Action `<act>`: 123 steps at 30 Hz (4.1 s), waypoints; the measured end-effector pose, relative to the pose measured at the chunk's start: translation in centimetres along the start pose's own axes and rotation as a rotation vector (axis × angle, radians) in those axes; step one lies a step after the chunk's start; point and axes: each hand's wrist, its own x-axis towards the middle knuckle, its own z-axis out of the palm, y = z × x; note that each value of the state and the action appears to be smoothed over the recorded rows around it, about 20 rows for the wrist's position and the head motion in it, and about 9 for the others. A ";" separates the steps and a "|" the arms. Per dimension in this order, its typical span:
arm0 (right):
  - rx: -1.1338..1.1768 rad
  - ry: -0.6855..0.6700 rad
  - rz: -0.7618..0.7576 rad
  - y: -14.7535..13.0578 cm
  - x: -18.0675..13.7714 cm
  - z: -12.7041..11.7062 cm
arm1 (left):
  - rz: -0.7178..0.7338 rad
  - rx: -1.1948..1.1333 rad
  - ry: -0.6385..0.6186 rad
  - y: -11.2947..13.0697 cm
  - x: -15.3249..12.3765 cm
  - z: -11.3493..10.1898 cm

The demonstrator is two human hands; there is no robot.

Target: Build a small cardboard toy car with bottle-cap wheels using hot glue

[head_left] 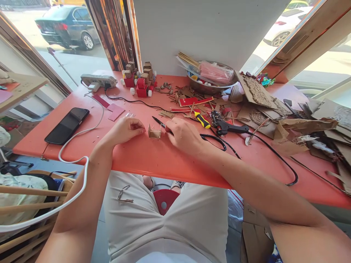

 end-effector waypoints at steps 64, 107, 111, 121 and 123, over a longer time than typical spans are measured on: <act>0.021 0.482 0.321 7.7 -1.6 -4.3 | 0.140 0.169 0.599 2.0 7.2 -0.7; -0.091 -0.060 0.239 19.8 12.3 -9.7 | 0.629 0.497 0.667 1.7 5.3 0.4; -0.014 -0.098 0.215 20.2 15.1 -8.5 | 0.634 0.501 0.680 1.7 5.4 0.3; 0.625 0.141 0.337 23.6 12.7 -9.6 | 0.628 0.492 0.690 1.4 5.4 0.7; 0.795 0.183 0.342 24.0 11.6 -10.0 | 0.626 0.491 0.693 1.4 5.4 0.7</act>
